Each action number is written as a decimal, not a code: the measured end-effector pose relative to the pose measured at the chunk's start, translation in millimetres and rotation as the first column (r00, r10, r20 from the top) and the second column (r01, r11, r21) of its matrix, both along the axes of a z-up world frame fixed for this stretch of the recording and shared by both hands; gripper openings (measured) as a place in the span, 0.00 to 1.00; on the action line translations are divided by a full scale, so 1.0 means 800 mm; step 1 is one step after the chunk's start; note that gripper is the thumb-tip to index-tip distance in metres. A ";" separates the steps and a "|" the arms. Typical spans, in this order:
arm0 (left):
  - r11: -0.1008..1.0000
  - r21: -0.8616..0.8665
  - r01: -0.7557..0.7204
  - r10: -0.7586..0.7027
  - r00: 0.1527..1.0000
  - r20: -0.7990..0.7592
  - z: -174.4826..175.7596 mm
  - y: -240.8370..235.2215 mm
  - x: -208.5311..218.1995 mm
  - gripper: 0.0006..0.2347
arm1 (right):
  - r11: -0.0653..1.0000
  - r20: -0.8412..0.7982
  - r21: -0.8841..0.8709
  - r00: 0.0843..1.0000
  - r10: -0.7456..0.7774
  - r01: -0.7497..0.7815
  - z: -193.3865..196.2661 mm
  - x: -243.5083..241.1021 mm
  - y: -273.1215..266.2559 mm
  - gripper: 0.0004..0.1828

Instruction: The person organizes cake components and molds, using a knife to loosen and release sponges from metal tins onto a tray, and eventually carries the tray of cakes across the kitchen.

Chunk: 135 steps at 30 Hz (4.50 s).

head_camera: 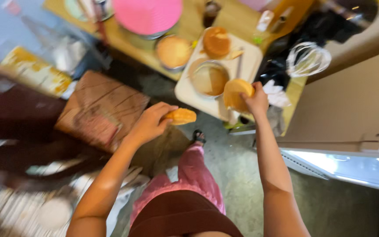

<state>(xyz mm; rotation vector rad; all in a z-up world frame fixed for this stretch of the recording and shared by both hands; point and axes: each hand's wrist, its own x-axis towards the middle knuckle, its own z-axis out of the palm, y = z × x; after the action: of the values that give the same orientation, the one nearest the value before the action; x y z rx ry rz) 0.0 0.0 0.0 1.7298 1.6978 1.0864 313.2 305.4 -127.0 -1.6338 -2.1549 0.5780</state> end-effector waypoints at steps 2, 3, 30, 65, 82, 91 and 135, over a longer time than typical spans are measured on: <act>0.999 -0.019 0.031 -0.031 0.999 -0.015 -0.010 0.063 0.019 0.17 | 0.999 0.050 -0.024 0.998 -0.026 0.028 -0.016 0.024 0.053 0.29; 0.998 -0.052 0.046 -0.047 0.998 -0.029 -0.013 0.089 0.029 0.17 | 0.997 0.101 -0.060 0.994 -0.035 0.041 -0.025 0.032 0.074 0.29; 0.976 -0.180 0.122 -0.129 0.991 -0.024 -0.065 0.349 0.004 0.16 | 0.990 0.143 0.093 0.986 0.089 -0.103 -0.194 -0.042 0.163 0.29; 0.924 -0.182 0.336 -0.339 0.941 0.016 -0.106 0.422 0.035 0.17 | 0.942 0.520 -0.177 0.840 -0.158 0.286 0.004 0.014 0.033 0.18; 0.940 -0.217 0.263 -0.265 0.964 0.022 -0.125 0.435 0.051 0.17 | 0.727 0.399 -0.582 0.907 -0.135 0.364 0.160 0.188 -0.025 0.25; 0.953 -0.214 0.214 -0.202 0.976 0.074 -0.208 0.455 0.080 0.15 | 0.916 -0.013 -0.276 0.951 -0.307 0.292 -0.045 0.216 0.010 0.29; 0.611 -0.678 -0.408 0.781 0.450 0.433 -0.428 0.573 0.246 0.34 | 0.981 -0.251 0.067 0.949 0.193 -0.181 -0.209 0.126 0.281 0.18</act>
<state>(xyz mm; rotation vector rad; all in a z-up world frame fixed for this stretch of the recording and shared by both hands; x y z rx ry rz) 197.1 458.3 -342.4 0.1977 1.8470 1.2301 414.4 530.2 -293.9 -1.2616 -2.1238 0.7492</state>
